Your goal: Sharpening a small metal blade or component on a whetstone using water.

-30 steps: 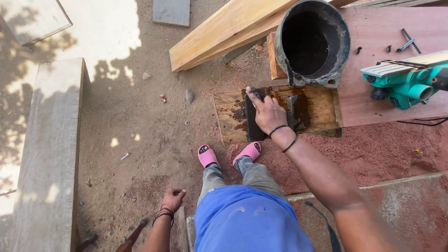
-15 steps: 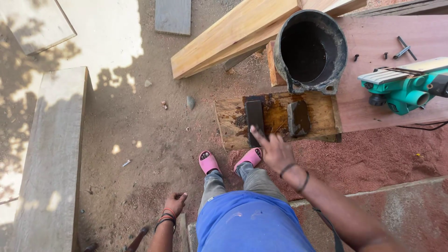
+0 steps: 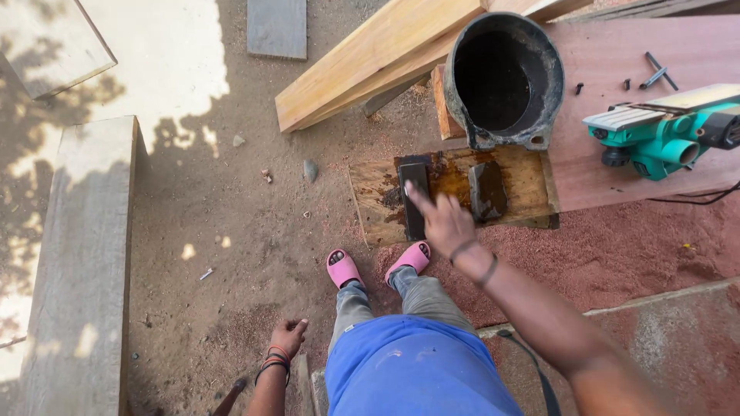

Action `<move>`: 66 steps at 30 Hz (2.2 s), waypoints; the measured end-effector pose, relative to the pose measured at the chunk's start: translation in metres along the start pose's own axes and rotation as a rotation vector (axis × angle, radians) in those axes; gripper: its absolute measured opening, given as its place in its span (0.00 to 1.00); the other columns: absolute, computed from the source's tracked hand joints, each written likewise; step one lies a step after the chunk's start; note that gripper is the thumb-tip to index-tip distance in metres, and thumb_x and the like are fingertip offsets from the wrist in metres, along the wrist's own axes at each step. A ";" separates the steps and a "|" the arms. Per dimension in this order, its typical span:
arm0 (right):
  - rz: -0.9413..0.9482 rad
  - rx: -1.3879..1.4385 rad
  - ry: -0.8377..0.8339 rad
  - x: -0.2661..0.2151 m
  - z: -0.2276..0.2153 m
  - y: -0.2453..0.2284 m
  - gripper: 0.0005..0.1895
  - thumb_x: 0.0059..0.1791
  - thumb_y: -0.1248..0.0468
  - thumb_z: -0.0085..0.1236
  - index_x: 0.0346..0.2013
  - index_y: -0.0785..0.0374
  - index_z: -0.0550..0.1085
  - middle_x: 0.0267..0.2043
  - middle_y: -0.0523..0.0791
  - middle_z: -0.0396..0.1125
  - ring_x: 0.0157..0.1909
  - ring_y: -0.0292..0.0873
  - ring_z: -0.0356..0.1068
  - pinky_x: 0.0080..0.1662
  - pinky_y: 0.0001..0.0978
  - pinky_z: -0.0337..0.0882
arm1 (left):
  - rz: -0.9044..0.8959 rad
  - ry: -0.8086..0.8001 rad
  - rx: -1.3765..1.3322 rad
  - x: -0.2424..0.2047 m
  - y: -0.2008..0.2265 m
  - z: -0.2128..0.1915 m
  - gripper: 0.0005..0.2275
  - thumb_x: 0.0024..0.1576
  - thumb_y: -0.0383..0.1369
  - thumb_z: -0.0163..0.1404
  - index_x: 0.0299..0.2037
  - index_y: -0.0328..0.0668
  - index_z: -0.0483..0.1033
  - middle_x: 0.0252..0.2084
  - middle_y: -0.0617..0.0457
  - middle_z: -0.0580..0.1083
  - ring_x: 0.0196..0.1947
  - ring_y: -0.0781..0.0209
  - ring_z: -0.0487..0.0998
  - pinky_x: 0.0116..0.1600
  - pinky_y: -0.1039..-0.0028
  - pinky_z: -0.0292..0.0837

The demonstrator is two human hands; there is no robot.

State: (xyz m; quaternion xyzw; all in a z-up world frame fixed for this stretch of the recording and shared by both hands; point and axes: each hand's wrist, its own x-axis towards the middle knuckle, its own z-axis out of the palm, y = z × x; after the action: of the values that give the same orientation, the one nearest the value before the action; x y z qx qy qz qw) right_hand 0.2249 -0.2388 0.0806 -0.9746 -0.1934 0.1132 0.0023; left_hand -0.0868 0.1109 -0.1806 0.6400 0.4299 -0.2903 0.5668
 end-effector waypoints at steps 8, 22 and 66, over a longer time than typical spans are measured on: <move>0.023 0.029 -0.089 -0.037 0.000 -0.006 0.40 0.55 0.67 0.46 0.74 0.24 0.47 0.32 0.44 0.60 0.30 0.41 0.61 0.27 0.31 0.69 | -0.027 -0.008 0.135 0.002 0.002 -0.008 0.20 0.55 0.43 0.59 0.49 0.32 0.80 0.40 0.46 0.83 0.32 0.59 0.83 0.41 0.69 0.79; 0.000 -0.106 -0.073 -0.022 -0.001 0.002 0.40 0.53 0.64 0.44 0.75 0.25 0.47 0.29 0.44 0.60 0.31 0.43 0.63 0.33 0.37 0.72 | -0.002 0.027 -0.088 0.007 -0.001 -0.005 0.21 0.54 0.41 0.60 0.50 0.29 0.77 0.41 0.46 0.81 0.34 0.60 0.83 0.42 0.68 0.82; 0.071 -0.034 -0.218 -0.038 -0.010 -0.005 0.34 0.60 0.59 0.39 0.74 0.22 0.41 0.30 0.44 0.61 0.29 0.41 0.63 0.26 0.31 0.71 | -0.042 0.030 -0.033 0.001 0.005 -0.008 0.21 0.53 0.41 0.61 0.49 0.31 0.77 0.41 0.46 0.81 0.33 0.60 0.83 0.40 0.68 0.82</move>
State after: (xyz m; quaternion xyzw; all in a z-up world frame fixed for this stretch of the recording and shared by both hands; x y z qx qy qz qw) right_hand 0.1909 -0.2483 0.0994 -0.9627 -0.1597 0.2150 -0.0394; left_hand -0.0834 0.1187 -0.1776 0.6255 0.4567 -0.2854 0.5645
